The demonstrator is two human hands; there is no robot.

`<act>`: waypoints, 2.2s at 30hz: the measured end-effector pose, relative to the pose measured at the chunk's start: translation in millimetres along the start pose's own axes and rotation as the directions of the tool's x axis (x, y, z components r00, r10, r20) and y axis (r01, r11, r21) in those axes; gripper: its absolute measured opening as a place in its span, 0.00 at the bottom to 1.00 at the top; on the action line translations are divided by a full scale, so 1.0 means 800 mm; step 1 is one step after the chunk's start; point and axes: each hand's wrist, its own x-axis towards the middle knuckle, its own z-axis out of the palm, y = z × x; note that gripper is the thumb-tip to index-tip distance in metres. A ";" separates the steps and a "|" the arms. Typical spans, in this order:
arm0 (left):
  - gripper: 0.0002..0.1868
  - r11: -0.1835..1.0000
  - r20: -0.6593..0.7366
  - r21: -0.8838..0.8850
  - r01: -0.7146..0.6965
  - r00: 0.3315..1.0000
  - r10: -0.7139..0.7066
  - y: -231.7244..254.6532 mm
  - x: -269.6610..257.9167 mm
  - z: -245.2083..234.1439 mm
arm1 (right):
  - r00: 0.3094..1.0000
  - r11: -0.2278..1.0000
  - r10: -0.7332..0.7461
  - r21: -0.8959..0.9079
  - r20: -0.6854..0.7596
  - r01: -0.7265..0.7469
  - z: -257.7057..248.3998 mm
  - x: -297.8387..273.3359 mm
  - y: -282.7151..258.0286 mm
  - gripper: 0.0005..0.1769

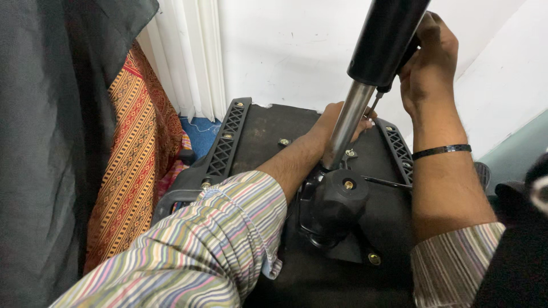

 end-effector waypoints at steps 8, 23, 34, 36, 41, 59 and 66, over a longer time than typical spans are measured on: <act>0.21 0.983 -0.005 0.072 0.167 0.986 -0.167 0.014 -0.004 -0.010 | 0.997 0.979 0.012 -0.201 -0.082 -0.028 0.007 -0.001 -0.014 0.10; 0.27 0.964 0.053 -0.045 0.263 0.964 -0.261 0.039 -0.013 -0.018 | 0.999 0.865 -0.026 -0.501 0.019 0.032 0.014 0.000 -0.034 0.19; 0.18 0.976 0.078 0.022 0.218 0.972 -0.219 0.023 -0.009 -0.010 | 0.995 0.933 0.097 -0.346 -0.021 -0.098 0.008 -0.004 -0.037 0.22; 0.19 0.988 0.058 -0.025 0.150 0.987 -0.149 0.021 -0.011 -0.009 | 0.996 0.880 0.078 -0.468 -0.036 -0.086 0.007 -0.004 -0.037 0.23; 0.15 0.984 0.066 -0.098 0.150 0.987 -0.144 0.018 -0.010 -0.006 | 0.994 0.907 0.109 -0.409 -0.004 -0.101 0.005 -0.004 -0.036 0.24; 0.16 0.963 0.087 -0.066 0.261 0.963 -0.255 0.022 -0.011 -0.010 | 0.973 0.969 0.226 -0.106 0.042 -0.221 0.010 -0.010 -0.050 0.15; 0.14 0.987 0.085 -0.083 0.140 0.987 -0.133 0.016 -0.013 -0.007 | 0.999 0.921 0.033 -0.387 -0.028 -0.041 -0.006 0.002 -0.026 0.07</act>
